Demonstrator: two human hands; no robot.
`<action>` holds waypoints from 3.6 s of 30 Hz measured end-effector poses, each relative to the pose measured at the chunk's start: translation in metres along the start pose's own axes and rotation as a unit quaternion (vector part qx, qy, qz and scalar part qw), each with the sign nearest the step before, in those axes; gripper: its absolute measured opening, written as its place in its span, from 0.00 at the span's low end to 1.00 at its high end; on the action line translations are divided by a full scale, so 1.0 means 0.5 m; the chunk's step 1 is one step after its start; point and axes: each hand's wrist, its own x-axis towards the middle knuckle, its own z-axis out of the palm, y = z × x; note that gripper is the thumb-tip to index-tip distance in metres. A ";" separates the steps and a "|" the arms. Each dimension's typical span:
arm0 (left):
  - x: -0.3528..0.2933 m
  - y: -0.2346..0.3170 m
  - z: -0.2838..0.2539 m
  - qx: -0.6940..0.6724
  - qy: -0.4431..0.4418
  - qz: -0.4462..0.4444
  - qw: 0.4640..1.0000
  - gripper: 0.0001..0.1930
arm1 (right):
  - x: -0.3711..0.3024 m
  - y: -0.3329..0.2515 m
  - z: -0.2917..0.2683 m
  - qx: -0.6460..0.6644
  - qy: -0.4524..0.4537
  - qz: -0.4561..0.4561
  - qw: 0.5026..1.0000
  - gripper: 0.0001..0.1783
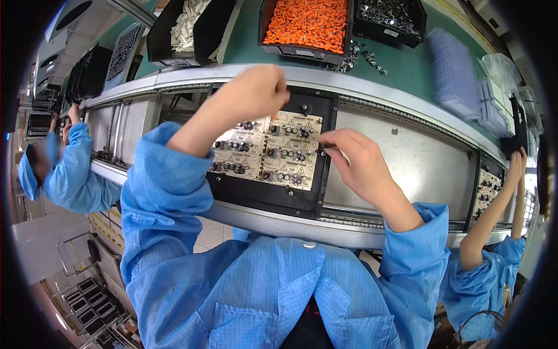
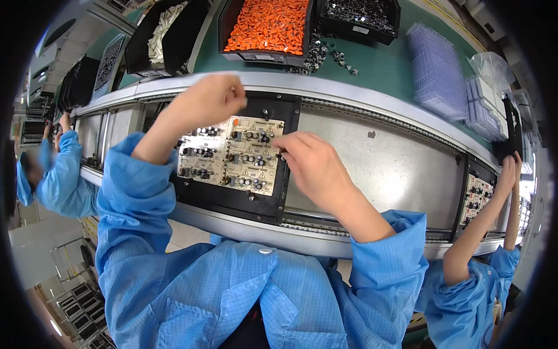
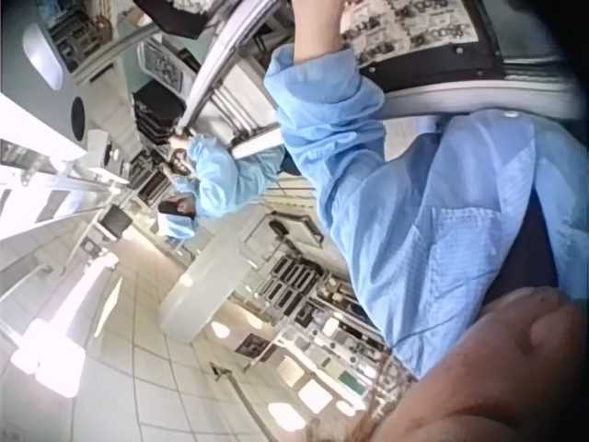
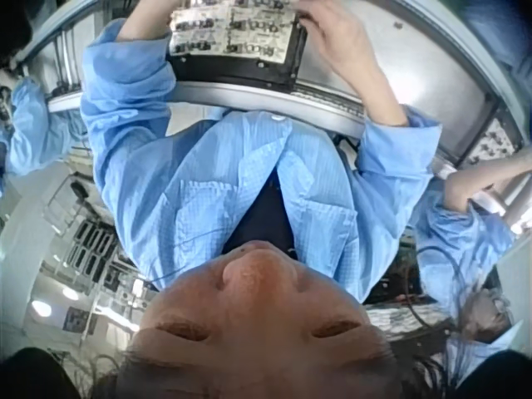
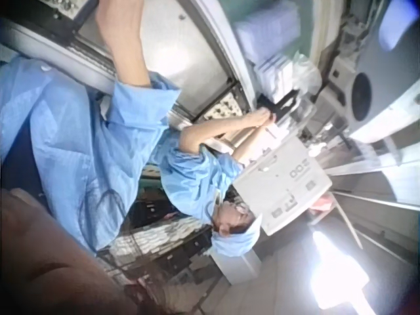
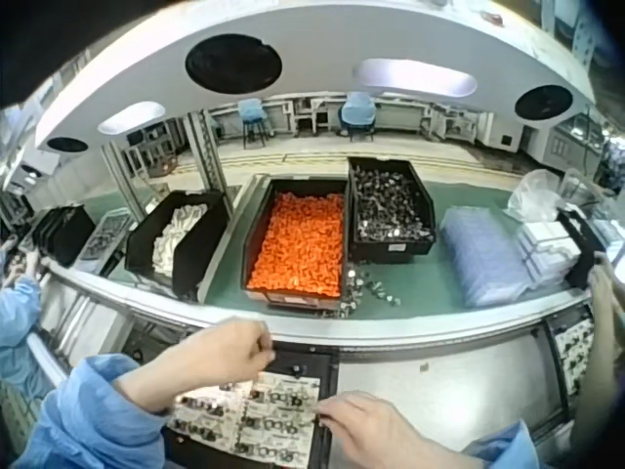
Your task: The recorder is manually inserting small electronic components into multiple circuit boards on an assembly line.
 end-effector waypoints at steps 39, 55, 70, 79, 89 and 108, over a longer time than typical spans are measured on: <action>0.100 -0.403 -0.181 0.187 0.311 -0.282 0.888 0.14 | 0.130 0.175 -0.117 -0.210 0.164 0.099 0.959 0.13; 0.023 -0.281 -0.233 -0.084 0.385 -0.218 0.893 0.14 | 0.225 0.291 -0.094 -0.232 0.141 0.071 0.960 0.12; -0.191 0.084 0.037 -0.263 0.016 -0.222 0.939 0.11 | 0.205 0.292 -0.092 -0.271 0.141 0.051 0.951 0.11; -0.177 0.139 0.079 -0.094 0.100 -0.207 0.969 0.07 | 0.205 0.300 -0.097 -0.276 0.180 0.030 0.944 0.12; -0.163 0.130 0.081 -0.038 0.068 -0.243 0.967 0.09 | 0.182 0.272 -0.129 -0.157 0.289 -0.001 0.944 0.12; -0.159 0.130 0.127 0.056 0.083 -0.154 0.983 0.06 | -0.013 0.068 -0.123 0.191 0.038 0.152 0.969 0.08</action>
